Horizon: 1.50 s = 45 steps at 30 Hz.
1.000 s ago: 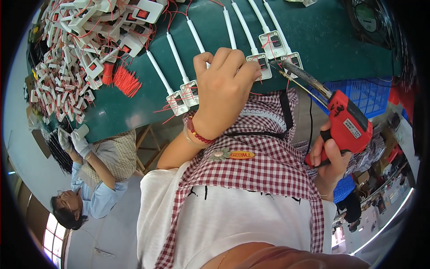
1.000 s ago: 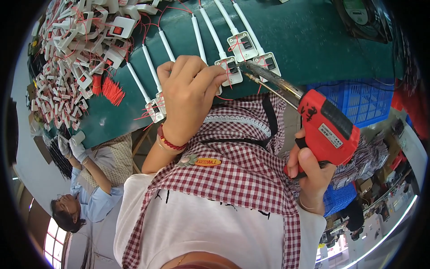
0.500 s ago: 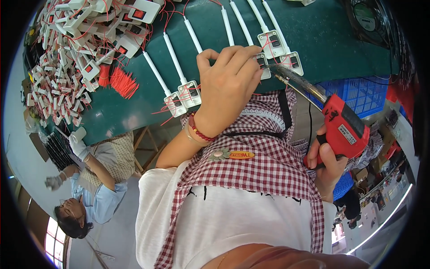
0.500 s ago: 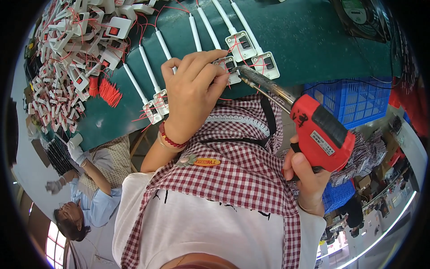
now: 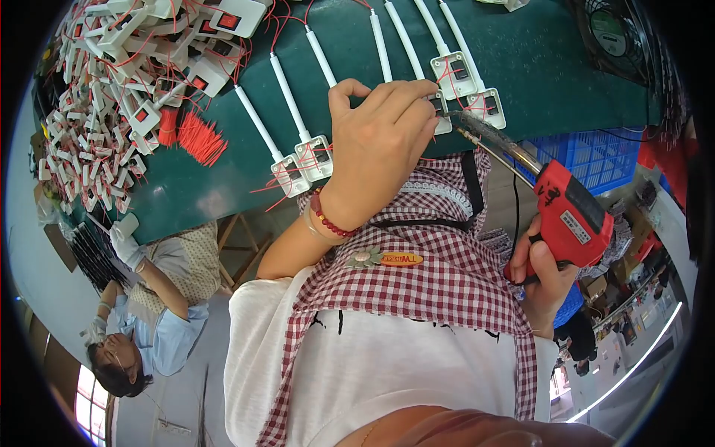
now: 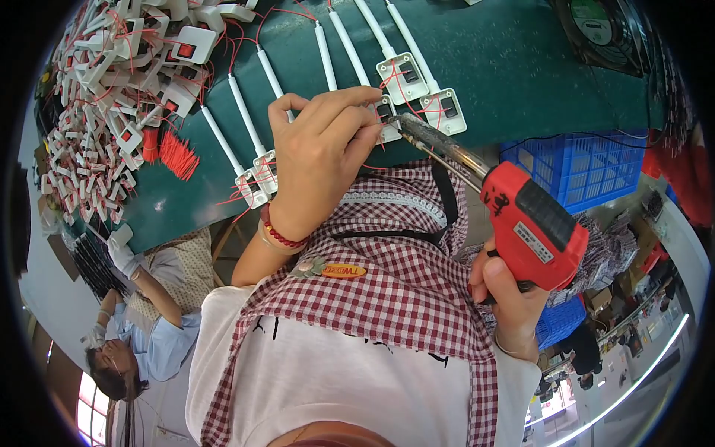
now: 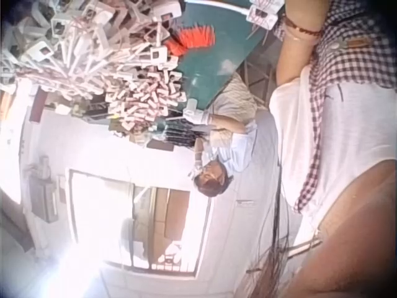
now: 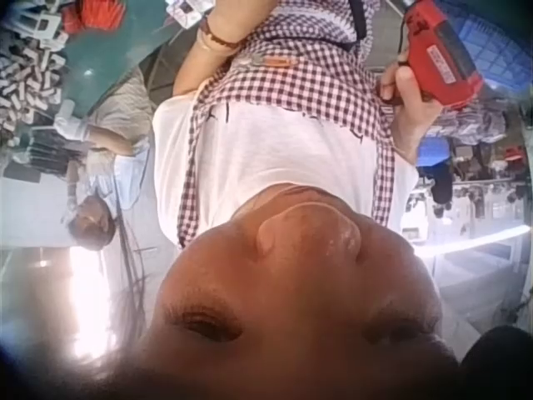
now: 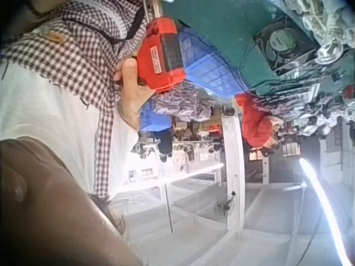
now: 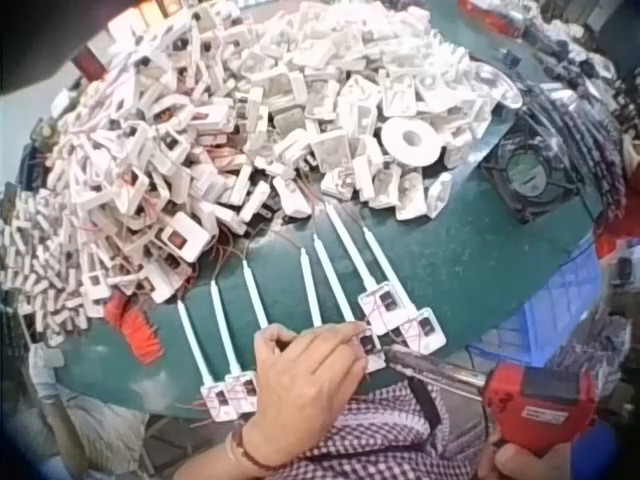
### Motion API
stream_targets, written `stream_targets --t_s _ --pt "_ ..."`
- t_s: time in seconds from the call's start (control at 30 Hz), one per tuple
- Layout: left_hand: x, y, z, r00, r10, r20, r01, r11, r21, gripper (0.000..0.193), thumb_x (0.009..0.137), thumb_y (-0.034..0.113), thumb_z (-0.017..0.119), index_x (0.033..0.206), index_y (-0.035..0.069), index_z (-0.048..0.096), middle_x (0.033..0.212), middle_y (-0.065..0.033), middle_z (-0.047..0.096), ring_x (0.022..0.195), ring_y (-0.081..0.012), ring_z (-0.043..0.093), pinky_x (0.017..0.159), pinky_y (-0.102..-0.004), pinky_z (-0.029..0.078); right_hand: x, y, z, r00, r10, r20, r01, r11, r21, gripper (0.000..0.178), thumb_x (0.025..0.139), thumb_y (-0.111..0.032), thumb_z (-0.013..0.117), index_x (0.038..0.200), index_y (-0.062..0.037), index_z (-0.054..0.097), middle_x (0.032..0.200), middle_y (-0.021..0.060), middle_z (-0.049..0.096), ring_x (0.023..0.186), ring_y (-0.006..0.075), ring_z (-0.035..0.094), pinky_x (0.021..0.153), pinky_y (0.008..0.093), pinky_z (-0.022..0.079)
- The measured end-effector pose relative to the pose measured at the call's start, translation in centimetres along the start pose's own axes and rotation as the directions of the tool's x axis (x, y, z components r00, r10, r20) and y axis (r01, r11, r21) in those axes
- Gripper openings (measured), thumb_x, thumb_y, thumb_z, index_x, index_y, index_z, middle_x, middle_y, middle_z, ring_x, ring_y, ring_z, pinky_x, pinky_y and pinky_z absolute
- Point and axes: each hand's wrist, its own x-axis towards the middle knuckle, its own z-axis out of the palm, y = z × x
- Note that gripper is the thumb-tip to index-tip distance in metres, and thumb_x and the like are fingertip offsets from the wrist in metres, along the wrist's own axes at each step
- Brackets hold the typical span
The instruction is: The person solders wires to small white electronic components on an assembly line. This is done using a soldering iron and solder wire.
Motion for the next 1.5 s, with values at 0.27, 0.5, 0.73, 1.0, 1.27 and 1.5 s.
stream_targets --t_s 0.27,0.5,0.73,1.0,1.27,1.5 --pt "0.2 -0.1 0.0 1.000 0.016 0.015 -0.015 1.000 -0.009 0.009 0.073 0.011 0.069 0.076 0.010 0.061 0.097 0.0037 0.066 0.080 -0.0111 0.060 0.076 -0.0354 0.032 -0.2 -0.7 0.2 0.999 -0.032 -0.026 0.031 0.998 -0.059 0.032 0.083 -0.021 0.055 0.103 0.0040 0.049 0.055 0.0057 0.049 0.040 0.0076 0.040 0.039 0.0193 0.031" --pt "0.4 -0.1 0.0 0.999 0.020 0.026 -0.020 1.000 -0.013 0.008 0.073 0.012 0.069 0.076 0.010 0.061 0.097 0.0044 0.065 0.079 -0.0103 0.060 0.076 -0.0353 0.032 0.0 -0.9 -0.1 0.999 -0.040 -0.005 0.039 0.997 -0.073 0.036 0.083 -0.022 0.056 0.105 0.0049 0.050 0.055 0.0055 0.051 0.040 0.0076 0.041 0.038 0.0191 0.032" --pt "0.3 -0.2 0.1 0.999 0.025 0.031 -0.024 0.999 -0.028 0.009 0.073 0.012 0.069 0.076 0.010 0.061 0.097 0.0051 0.065 0.078 -0.0099 0.059 0.075 -0.0348 0.031 0.0 -1.0 0.1 1.000 -0.008 -0.010 0.007 0.997 -0.083 0.036 0.082 -0.022 0.057 0.105 0.0049 0.050 0.056 0.0055 0.051 0.040 0.0077 0.042 0.038 0.0191 0.032" --pt "0.4 -0.2 0.1 0.999 0.024 0.034 -0.023 0.999 -0.028 0.008 0.073 0.012 0.069 0.076 0.010 0.061 0.096 0.0052 0.065 0.077 -0.0099 0.059 0.075 -0.0347 0.031 -0.2 -1.5 0.0 0.999 -0.022 -0.032 0.020 0.996 -0.085 0.035 0.083 -0.019 0.055 0.106 0.0056 0.049 0.056 0.0060 0.050 0.039 0.0078 0.041 0.037 0.0196 0.031" --pt "0.3 -0.3 0.1 0.999 0.027 0.038 -0.026 0.999 -0.025 0.008 0.074 0.013 0.069 0.077 0.010 0.061 0.097 0.0052 0.065 0.077 -0.0099 0.059 0.075 -0.0345 0.031 0.1 -1.4 -0.8 0.999 -0.049 0.011 0.049 0.999 0.016 0.035 0.082 -0.016 0.059 0.107 0.0070 0.050 0.061 0.0083 0.055 0.042 0.0091 0.045 0.040 0.0201 0.035" --pt "0.2 -0.2 -0.1 0.998 0.034 0.051 -0.033 0.999 -0.019 0.009 0.074 0.013 0.069 0.078 0.010 0.061 0.097 0.0053 0.065 0.078 -0.0102 0.059 0.076 -0.0348 0.031 0.1 -0.9 -0.6 0.999 -0.049 -0.001 0.049 0.998 -0.048 0.035 0.083 -0.019 0.055 0.106 0.0070 0.049 0.056 0.0071 0.051 0.039 0.0084 0.041 0.037 0.0195 0.032"
